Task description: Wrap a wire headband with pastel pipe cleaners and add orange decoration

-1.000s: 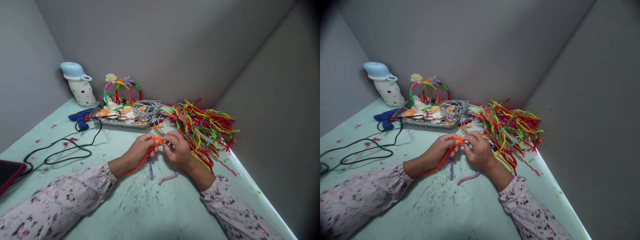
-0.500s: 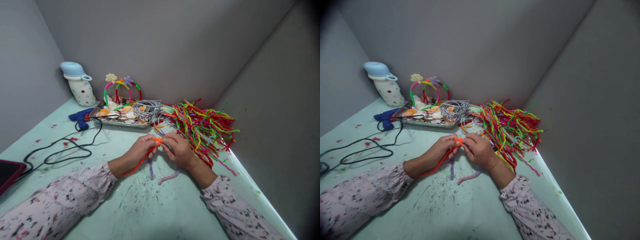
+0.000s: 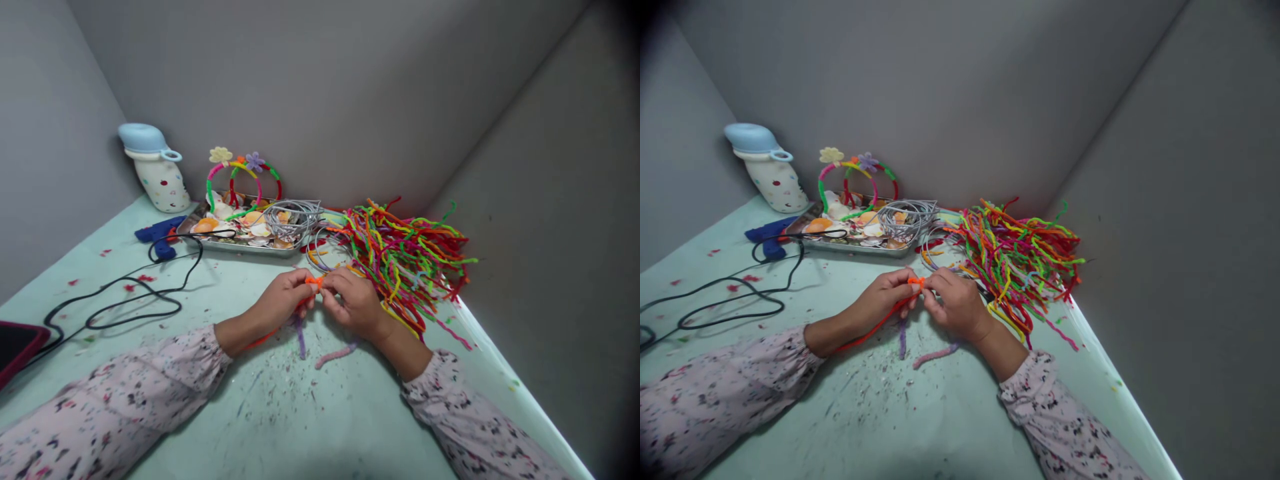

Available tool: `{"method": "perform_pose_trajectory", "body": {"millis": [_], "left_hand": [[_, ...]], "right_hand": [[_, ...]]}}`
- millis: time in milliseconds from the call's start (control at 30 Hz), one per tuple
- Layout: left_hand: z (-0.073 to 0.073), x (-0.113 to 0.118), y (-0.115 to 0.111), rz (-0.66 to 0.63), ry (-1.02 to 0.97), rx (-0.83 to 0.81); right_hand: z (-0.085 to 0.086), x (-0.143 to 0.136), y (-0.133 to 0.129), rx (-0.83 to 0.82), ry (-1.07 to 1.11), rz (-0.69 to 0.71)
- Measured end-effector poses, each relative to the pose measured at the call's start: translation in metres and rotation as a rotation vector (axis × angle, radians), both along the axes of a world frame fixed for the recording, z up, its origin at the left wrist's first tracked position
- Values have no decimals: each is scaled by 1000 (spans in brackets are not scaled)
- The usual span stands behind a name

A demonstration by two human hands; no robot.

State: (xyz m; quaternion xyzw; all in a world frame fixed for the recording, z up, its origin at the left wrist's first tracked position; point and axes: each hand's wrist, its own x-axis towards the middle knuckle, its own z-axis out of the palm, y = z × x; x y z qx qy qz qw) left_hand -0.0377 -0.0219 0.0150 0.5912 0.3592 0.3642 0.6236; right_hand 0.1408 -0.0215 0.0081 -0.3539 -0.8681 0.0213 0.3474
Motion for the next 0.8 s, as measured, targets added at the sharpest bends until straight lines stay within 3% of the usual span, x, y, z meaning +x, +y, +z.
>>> {"method": "perform_pose_trajectory", "body": {"millis": [133,233,367,500,567,667,733,800], "left_hand": [[-2,0,0,50,74,150],[-2,-1,1,120,226,361],[0,-3,-1,186,420,622],[1,-5,-4,168,503,762],[1,-5,-5,171,500,756],[0,-3,-5,214,414,602],[-1,-2,-4,237,296,427],[-3,0,-2,224,144,234]], "right_hand": [[5,-10,-5,-102,131,-98],[14,-18,-8,-251,254,-175],[22,-23,-8,-750,487,-207],[22,-20,-3,-1255,793,-36],[21,-17,0,-1404,874,31],[23,-13,2,-1352,787,44],[26,-10,3,-1142,629,-17],[29,-8,2,-822,461,-85]]}}
